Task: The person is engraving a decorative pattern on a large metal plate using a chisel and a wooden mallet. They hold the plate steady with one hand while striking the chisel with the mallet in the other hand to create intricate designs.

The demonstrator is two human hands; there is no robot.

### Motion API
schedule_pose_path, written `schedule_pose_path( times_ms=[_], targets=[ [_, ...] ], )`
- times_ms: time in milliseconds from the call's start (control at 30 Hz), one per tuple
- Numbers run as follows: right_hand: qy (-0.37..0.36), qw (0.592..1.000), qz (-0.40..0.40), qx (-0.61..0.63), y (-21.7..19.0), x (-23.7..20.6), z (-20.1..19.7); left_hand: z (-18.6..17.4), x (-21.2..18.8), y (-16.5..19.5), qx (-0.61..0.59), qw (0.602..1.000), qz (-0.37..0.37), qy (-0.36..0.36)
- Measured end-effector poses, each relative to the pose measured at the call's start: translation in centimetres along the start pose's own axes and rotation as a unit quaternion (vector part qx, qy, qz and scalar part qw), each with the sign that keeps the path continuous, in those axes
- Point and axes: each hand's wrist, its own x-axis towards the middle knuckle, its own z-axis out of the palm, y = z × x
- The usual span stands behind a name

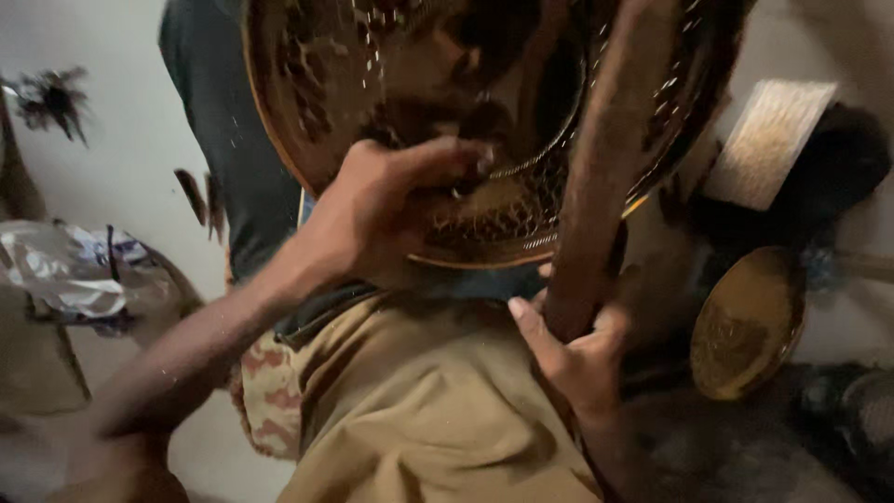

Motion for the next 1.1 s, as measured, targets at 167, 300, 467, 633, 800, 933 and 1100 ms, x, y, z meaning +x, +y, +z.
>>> schedule_pose_path(
  times_ms=[167, 300, 467, 633, 800, 933, 1100],
  targets=[
    [0.032, 0.998, -0.046, -0.041, -0.9, 0.6, -0.4, 1.0, -1.2, 0.2, 0.005, 0.998, -0.061, -0.005],
    [-0.026, 0.982, -0.096, -0.158, -1.8, 1.5, -1.3, 0.9, -1.9, 0.4, 0.06, 0.997, -0.042, -0.021],
    [-0.045, 0.963, -0.163, -0.208, -3.0, 2.6, -2.0, 1.1, -2.1, 1.1, 0.109, 0.994, -0.007, 0.008],
    [-0.027, 0.955, -0.208, -0.209, -3.7, 3.5, -1.7, 1.3, -2.2, 1.0, 0.082, 0.996, -0.005, 0.03],
    [-0.066, 0.965, -0.173, -0.188, -4.7, 3.7, -2.8, 1.5, -2.2, 0.7, 0.1, 0.995, -0.006, 0.021],
    [-0.088, 0.913, -0.16, -0.364, -6.9, 4.3, -4.0, 1.5, -2.1, 0.5, 0.107, 0.994, -0.008, 0.0],
    [-0.093, 0.903, -0.196, -0.371, -9.5, 5.4, -3.0, 1.5, -2.3, 0.4, 0.102, 0.995, 0.012, 0.015]
  ],
)
